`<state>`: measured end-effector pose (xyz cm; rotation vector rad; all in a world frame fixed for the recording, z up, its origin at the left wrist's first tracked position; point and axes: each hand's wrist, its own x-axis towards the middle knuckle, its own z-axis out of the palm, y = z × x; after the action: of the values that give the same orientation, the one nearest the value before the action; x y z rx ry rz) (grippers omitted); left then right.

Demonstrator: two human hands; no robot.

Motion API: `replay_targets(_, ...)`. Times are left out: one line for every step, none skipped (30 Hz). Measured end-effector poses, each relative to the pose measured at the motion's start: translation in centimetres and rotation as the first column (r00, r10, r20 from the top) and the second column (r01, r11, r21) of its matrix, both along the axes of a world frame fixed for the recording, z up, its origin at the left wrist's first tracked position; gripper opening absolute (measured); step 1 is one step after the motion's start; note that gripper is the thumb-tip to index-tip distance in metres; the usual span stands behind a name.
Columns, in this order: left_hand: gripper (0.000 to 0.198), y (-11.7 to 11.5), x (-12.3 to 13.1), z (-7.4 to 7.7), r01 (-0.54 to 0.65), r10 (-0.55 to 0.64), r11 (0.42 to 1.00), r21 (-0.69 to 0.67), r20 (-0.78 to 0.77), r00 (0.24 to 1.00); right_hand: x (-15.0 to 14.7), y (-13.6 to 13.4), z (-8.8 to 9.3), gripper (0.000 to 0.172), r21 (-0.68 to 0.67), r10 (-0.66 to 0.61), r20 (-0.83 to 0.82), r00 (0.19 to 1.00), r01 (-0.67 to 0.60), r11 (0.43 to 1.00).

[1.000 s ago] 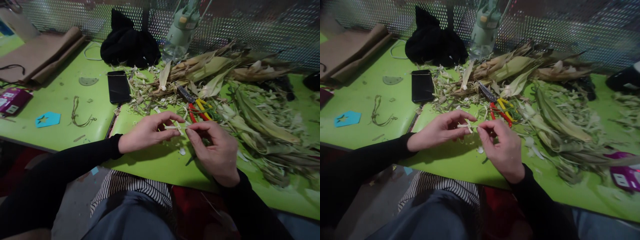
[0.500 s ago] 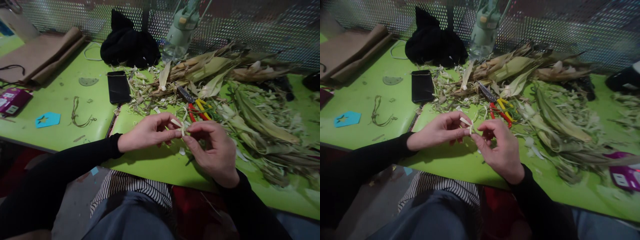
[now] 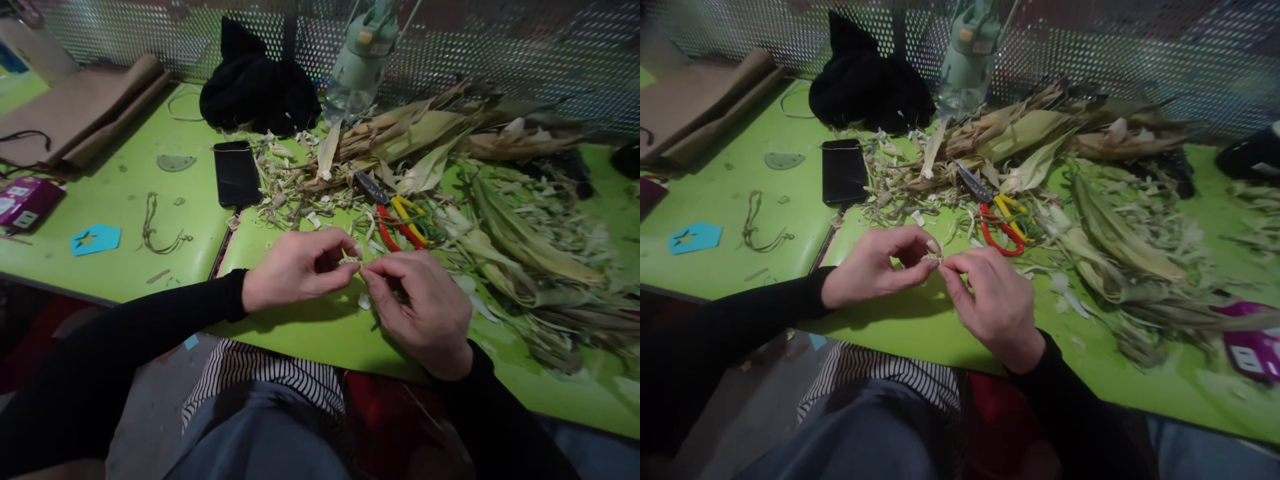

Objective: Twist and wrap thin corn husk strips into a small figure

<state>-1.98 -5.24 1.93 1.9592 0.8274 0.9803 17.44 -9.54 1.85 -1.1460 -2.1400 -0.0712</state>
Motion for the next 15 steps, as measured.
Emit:
replay_targets(0.01,-0.1,0.0,0.0,-0.011,0.012,1.0,0.022,-0.01,1.0,0.0,0.0,0.0,0.015,0.016,0.014,0.016,1.0,-0.014,1.0)
replay_targets(0.01,-0.1,0.0,0.1,-0.017,0.017,0.999,0.035,-0.016,1.0,0.0,0.0,0.0,0.015,0.031,0.025,0.026,0.999,-0.026,0.999)
replay_targets(0.01,-0.2,0.0,0.1,-0.017,0.018,0.999,0.04,-0.019,1.0,0.0,0.0,0.0,0.014,0.043,0.033,0.032,0.999,-0.035,0.998)
replay_targets(0.011,-0.2,0.0,0.1,-0.017,0.018,0.999,0.038,-0.019,1.0,0.0,0.0,0.0,0.012,0.05,0.042,0.035,0.999,-0.044,0.998)
replay_targets(0.011,-0.2,0.1,0.2,-0.018,0.019,0.999,0.029,-0.018,1.0,0.0,0.0,0.0,0.011,0.051,0.051,0.035,0.998,-0.053,0.997)
replay_targets(0.011,-0.2,0.1,0.2,-0.018,0.018,1.0,0.01,-0.013,1.0,0.0,0.0,0.0,0.01,0.05,0.059,0.03,0.998,-0.06,0.997)
replay_targets(0.012,-0.1,0.1,0.3,-0.01,0.01,1.0,-0.026,0.0,1.0,0.1,0.0,0.0,0.009,0.044,0.062,0.013,0.998,-0.063,0.997)
replay_targets(0.014,0.0,0.1,0.3,0.014,-0.012,0.996,-0.09,0.026,1.0,0.2,0.1,-0.1,0.008,0.033,0.063,-0.021,0.998,-0.062,0.998)
replay_targets(0.015,0.1,0.1,0.4,0.06,-0.049,0.981,-0.183,0.067,0.997,0.3,0.2,-0.2,0.008,0.019,0.06,-0.078,0.995,-0.059,0.998)
replay_targets(0.017,0.3,0.1,0.4,0.124,-0.091,0.948,-0.293,0.123,0.988,0.5,0.3,-0.2,0.008,-0.006,0.048,-0.161,0.986,-0.05,0.999)
replay_targets(0.019,0.4,0.0,0.5,0.194,-0.127,0.894,-0.404,0.187,0.974,0.6,0.4,-0.3,0.01,-0.043,0.026,-0.256,0.966,-0.038,0.998)
replay_targets(0.021,0.6,0.0,0.6,0.259,-0.148,0.826,-0.5,0.25,0.957,0.8,0.6,-0.4,0.014,-0.084,-0.001,-0.35,0.937,-0.03,0.996)
replay_targets(0.022,0.8,0.0,0.6,0.309,-0.154,0.76,-0.571,0.303,0.94,0.9,0.8,-0.4,0.02,-0.13,-0.027,-0.426,0.904,-0.032,0.991)
replay_targets(0.023,1.0,-0.1,0.6,0.335,-0.146,0.712,-0.617,0.336,0.93,1.0,1.0,-0.5,0.023,-0.164,-0.048,-0.466,0.884,-0.033,0.986)
replay_targets(0.024,1.2,-0.1,0.5,0.358,-0.14,0.68,-0.64,0.366,0.92,1.1,1.3,-0.5,0.024,-0.183,-0.059,-0.471,0.88,-0.032,0.983)
